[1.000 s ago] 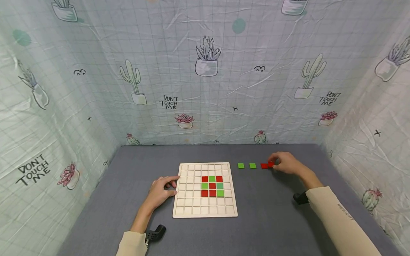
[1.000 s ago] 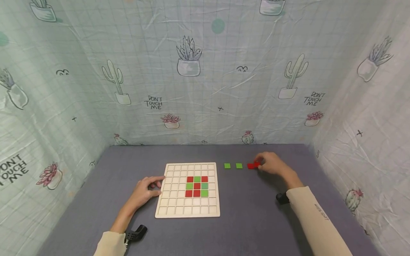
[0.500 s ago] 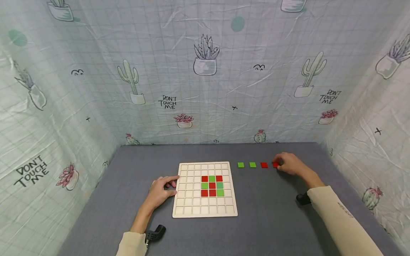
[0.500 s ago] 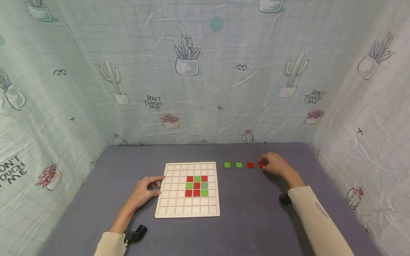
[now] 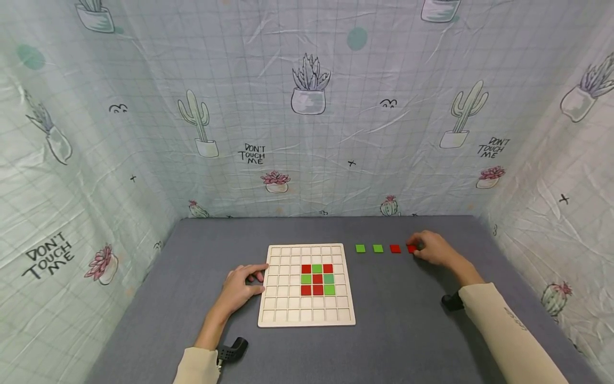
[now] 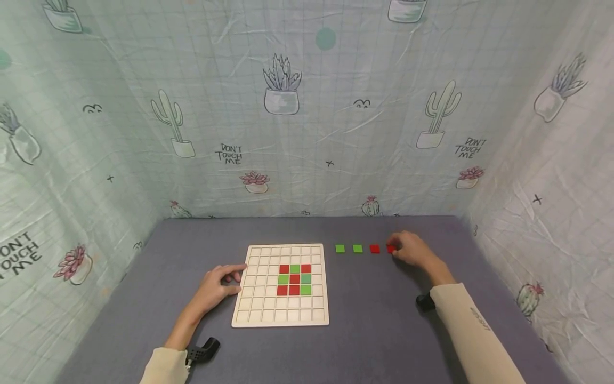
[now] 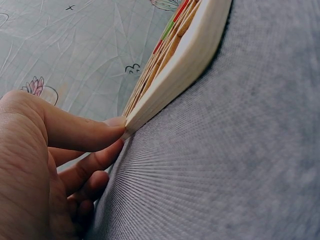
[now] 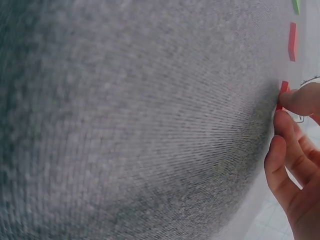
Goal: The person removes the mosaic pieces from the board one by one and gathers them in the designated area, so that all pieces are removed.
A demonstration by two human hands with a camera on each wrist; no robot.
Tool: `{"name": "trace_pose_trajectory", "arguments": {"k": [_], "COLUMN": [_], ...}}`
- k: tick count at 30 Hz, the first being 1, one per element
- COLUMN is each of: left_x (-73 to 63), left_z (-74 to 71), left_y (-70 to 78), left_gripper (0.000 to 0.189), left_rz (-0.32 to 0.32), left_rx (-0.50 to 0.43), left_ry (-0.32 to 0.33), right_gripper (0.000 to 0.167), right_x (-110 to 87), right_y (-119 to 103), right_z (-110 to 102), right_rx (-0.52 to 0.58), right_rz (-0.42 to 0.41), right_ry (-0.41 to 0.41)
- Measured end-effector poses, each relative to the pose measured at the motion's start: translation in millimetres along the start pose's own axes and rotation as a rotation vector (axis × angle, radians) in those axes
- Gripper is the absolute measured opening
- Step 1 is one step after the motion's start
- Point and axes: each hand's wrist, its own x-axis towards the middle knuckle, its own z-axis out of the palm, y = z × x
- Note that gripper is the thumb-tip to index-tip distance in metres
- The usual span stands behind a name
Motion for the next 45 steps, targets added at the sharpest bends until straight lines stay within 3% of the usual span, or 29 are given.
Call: {"name": "trace_pose_trajectory", "arguments": {"k": [10, 19, 27, 35, 45], "left_x": [0.6, 1.0, 1.0, 0.4, 0.7], "left_z": [-0.9, -0.5, -1.1, -2.5, -1.3], "left_y": [2.1, -0.7, 0.9, 1.6, 0.7], "left_gripper": [0.054, 0.053, 0.054, 0.054, 0.054], "left_rz": [-0.019, -0.023, -0.021, -0.017, -0.022], "left_rx": [-0.016, -0.019, -0.012, -0.005, -0.016], "left_ry": [-0.022, -0.018, -0.014, -0.007, -0.027], "right_gripper": [0.028, 0.028, 0.028, 0.029, 0.029], "right_x": [-0.4, 7.8, 21.6, 36.0, 54.2], "right_y": [-16.1, -63.0, -111.3, -159.2, -199.4], "right_z": [2.4, 16.2, 35.7, 51.8, 64.5], "right_rx": [0.03, 0.129, 0.171, 0.298, 0.266], "right_rz": [-0.043, -0.16, -0.24, -0.296, -0.325], "right_ry": [0.079, 0.097, 0.067, -0.003, -0.097]}}
